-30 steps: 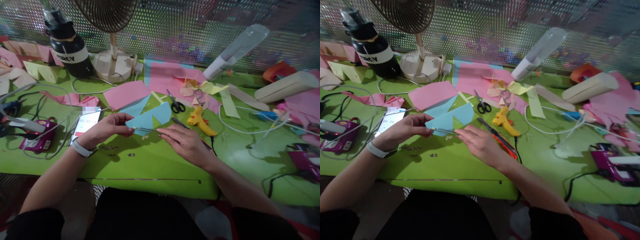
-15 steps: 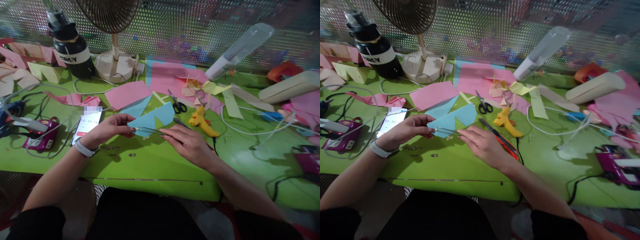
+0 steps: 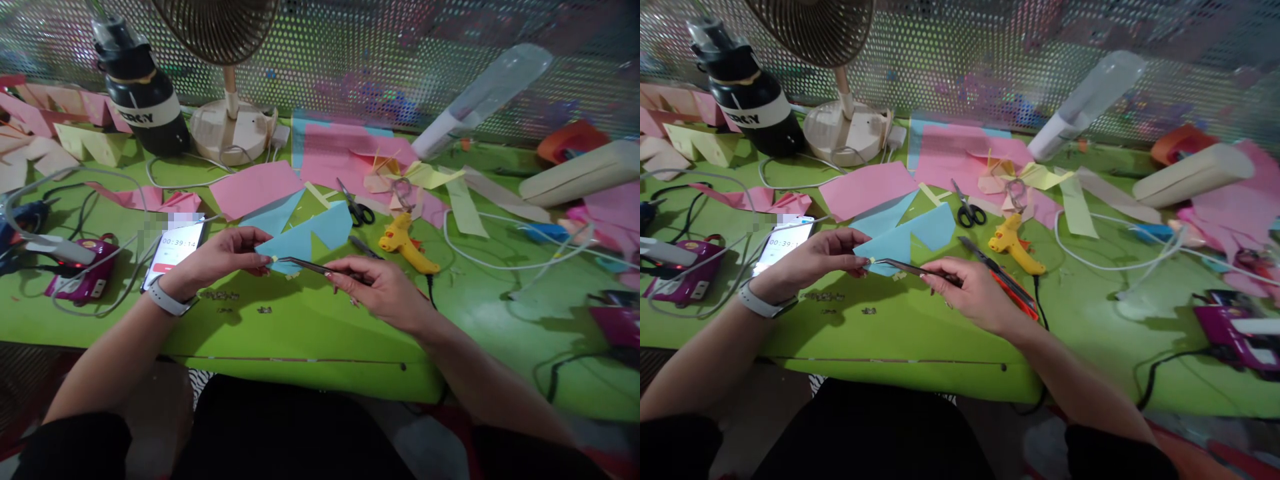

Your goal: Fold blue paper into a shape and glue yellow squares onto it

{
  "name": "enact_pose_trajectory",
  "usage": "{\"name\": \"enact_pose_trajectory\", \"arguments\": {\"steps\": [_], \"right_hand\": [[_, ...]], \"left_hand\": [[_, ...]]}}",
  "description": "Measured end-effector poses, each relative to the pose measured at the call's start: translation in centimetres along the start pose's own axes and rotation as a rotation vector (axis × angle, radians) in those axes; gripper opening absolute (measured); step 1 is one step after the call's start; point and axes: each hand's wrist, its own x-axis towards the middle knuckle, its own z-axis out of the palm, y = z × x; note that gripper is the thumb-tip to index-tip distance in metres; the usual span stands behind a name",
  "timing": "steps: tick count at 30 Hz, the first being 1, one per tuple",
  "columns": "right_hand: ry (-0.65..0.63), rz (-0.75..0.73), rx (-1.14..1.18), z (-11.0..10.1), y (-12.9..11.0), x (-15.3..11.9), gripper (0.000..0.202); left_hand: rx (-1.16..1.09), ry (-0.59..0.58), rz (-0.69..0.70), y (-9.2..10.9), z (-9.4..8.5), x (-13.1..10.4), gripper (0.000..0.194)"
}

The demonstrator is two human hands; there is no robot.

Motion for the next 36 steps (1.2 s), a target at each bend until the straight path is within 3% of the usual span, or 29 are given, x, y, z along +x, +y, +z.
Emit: {"name": "enact_pose_trajectory", "arguments": {"steps": [19,36], "right_hand": [[-0.163,0.208,0.140,-0.18,-0.31,0.40,0.034],[-0.073,0.186,0.252,0.66,0.12,0.30,0.030]], "left_hand": [[0.108,-0.137,-0.001,-0.70,-0.52,-0.01,0.031],[0.066,-0.127,-0.001,-0.61,-0.16,0.02,0.035]]}}
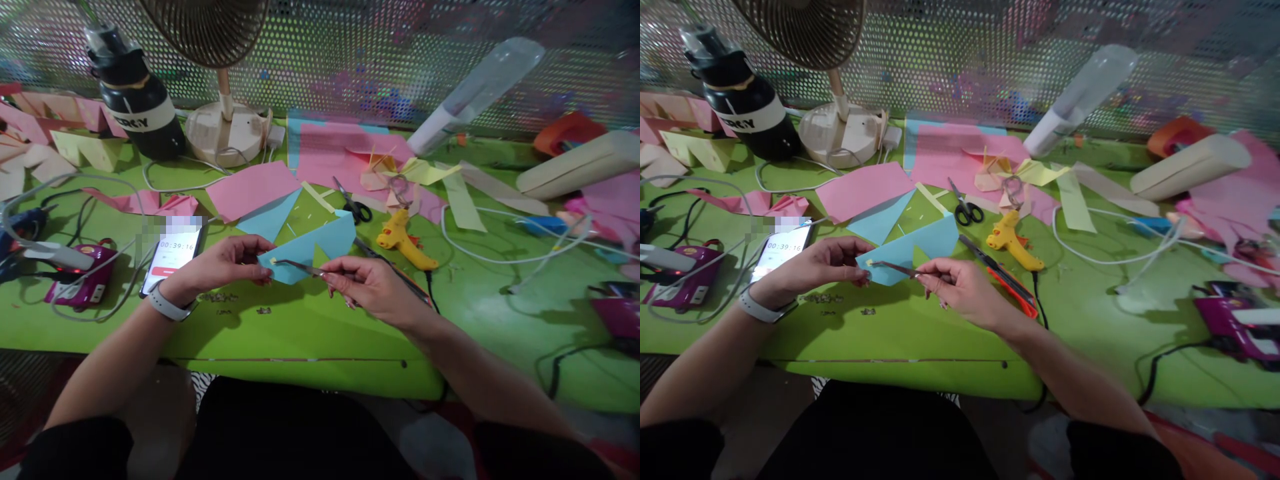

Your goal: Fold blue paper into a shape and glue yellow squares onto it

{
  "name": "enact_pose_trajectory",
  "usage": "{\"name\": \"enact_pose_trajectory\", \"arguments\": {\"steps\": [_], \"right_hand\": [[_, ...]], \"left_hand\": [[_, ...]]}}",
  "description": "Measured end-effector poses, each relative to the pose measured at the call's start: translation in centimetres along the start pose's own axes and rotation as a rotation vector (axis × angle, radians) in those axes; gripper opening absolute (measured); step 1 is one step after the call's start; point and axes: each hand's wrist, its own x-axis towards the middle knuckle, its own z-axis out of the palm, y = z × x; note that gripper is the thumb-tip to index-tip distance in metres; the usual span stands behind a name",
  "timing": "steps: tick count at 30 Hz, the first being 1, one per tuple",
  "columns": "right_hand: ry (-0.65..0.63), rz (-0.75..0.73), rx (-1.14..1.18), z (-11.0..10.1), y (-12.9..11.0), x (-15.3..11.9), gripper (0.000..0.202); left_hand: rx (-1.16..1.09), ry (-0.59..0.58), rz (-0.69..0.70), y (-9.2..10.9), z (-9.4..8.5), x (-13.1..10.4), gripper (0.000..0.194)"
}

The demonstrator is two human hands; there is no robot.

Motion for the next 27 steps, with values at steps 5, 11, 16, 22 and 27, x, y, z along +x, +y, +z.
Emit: {"name": "enact_pose_trajectory", "arguments": {"steps": [5,11,16,22,27], "right_hand": [[-0.005,-0.002,-0.007,-0.06,0.07,0.06,0.030],[-0.001,-0.003,-0.005,0.03,0.00,-0.01,0.029],[0.000,0.011,-0.005,0.15,-0.29,-0.02,0.030],[0.003,0.016,-0.004,0.22,-0.28,-0.01,0.032],[0.000,0.011,-0.004,0.27,-0.23,-0.08,0.031]], "left_hand": [[0.006,0.002,0.001,0.02,0.10,0.04,0.035],[-0.002,-0.009,-0.001,-0.06,0.05,0.03,0.036],[-0.005,-0.013,0.004,-0.21,-0.02,0.06,0.036],[-0.020,-0.020,0.005,-0.27,-0.01,0.13,0.035],[-0.034,-0.011,0.004,-0.17,0.04,0.13,0.034]]}}
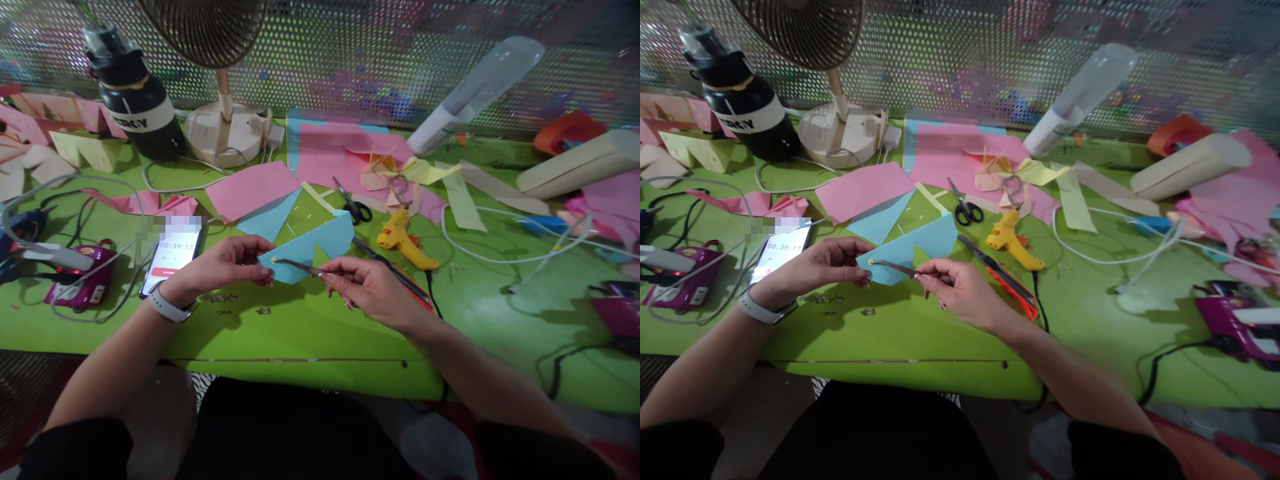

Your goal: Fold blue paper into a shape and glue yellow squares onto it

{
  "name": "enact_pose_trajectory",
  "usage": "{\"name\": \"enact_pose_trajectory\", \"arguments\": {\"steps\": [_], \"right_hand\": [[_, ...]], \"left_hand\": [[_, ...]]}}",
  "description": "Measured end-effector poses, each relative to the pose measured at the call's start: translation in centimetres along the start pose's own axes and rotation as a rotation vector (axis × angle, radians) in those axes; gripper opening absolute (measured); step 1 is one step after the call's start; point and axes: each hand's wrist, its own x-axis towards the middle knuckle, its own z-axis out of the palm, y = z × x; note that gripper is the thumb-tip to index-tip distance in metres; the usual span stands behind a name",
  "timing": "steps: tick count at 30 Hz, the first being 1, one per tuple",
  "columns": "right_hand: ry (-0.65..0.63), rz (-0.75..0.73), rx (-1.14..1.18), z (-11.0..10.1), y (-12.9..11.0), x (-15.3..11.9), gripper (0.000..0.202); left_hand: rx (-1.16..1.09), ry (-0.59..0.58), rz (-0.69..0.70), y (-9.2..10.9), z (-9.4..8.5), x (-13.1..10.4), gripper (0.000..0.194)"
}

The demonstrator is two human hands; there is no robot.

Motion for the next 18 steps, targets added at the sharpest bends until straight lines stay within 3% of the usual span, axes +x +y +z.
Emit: {"name": "enact_pose_trajectory", "arguments": {"steps": [18], "right_hand": [[0.018,-0.009,0.085,0.79,0.53,-0.11,0.034]], "left_hand": [[-0.106,0.103,0.098,-0.48,0.51,0.04,0.029]]}}
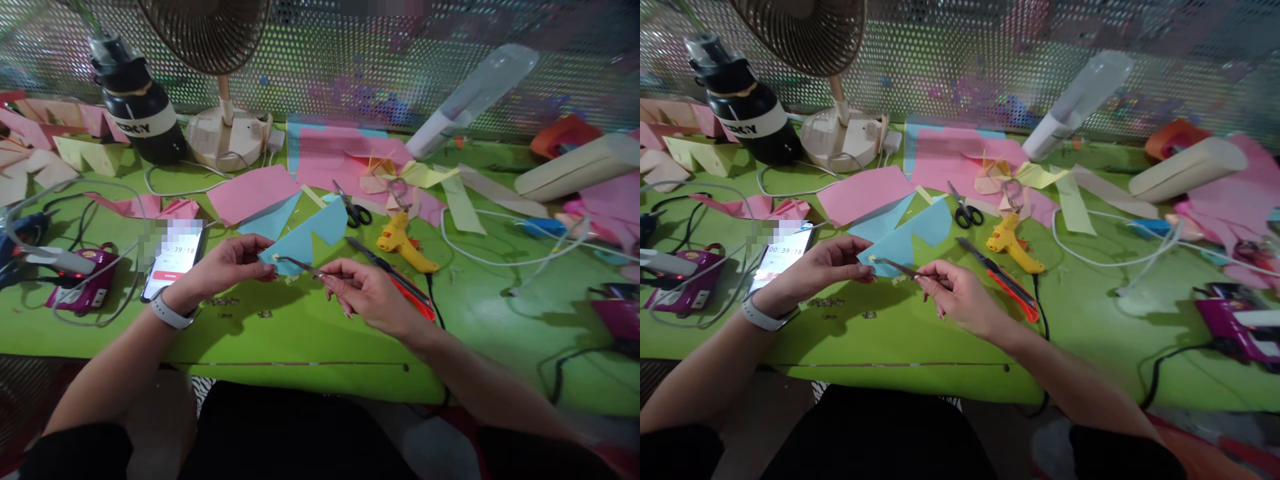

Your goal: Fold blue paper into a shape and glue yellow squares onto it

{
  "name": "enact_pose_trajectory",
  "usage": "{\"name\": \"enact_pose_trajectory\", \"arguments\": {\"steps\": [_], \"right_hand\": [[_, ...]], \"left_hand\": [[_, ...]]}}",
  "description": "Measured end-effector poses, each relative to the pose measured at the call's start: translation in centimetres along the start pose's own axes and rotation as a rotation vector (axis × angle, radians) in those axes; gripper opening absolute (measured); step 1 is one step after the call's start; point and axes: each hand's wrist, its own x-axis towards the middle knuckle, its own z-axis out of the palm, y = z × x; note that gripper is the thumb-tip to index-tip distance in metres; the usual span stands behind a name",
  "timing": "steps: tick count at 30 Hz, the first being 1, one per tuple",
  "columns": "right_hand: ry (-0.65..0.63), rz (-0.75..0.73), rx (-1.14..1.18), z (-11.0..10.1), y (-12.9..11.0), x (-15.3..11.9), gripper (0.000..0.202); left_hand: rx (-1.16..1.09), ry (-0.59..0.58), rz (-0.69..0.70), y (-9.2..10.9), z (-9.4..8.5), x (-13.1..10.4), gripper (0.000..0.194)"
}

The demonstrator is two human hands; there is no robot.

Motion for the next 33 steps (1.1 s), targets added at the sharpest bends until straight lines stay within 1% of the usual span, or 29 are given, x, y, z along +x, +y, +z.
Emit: {"name": "enact_pose_trajectory", "arguments": {"steps": [5,17,24,33], "right_hand": [[-0.027,0.002,0.004,0.09,-0.05,0.04,0.035],[-0.016,0.010,0.019,0.14,0.21,0.10,0.036],[-0.009,0.013,0.017,0.17,0.17,0.06,0.039],[-0.009,0.006,0.016,0.15,0.27,0.10,0.037]], "left_hand": [[0.027,0.023,0.000,0.14,0.16,-0.03,0.031],[0.034,0.041,0.007,-0.12,0.27,0.00,0.032],[0.024,0.036,-0.003,0.01,0.32,0.04,0.032],[0.033,0.030,0.003,-0.14,0.20,0.11,0.033]]}}
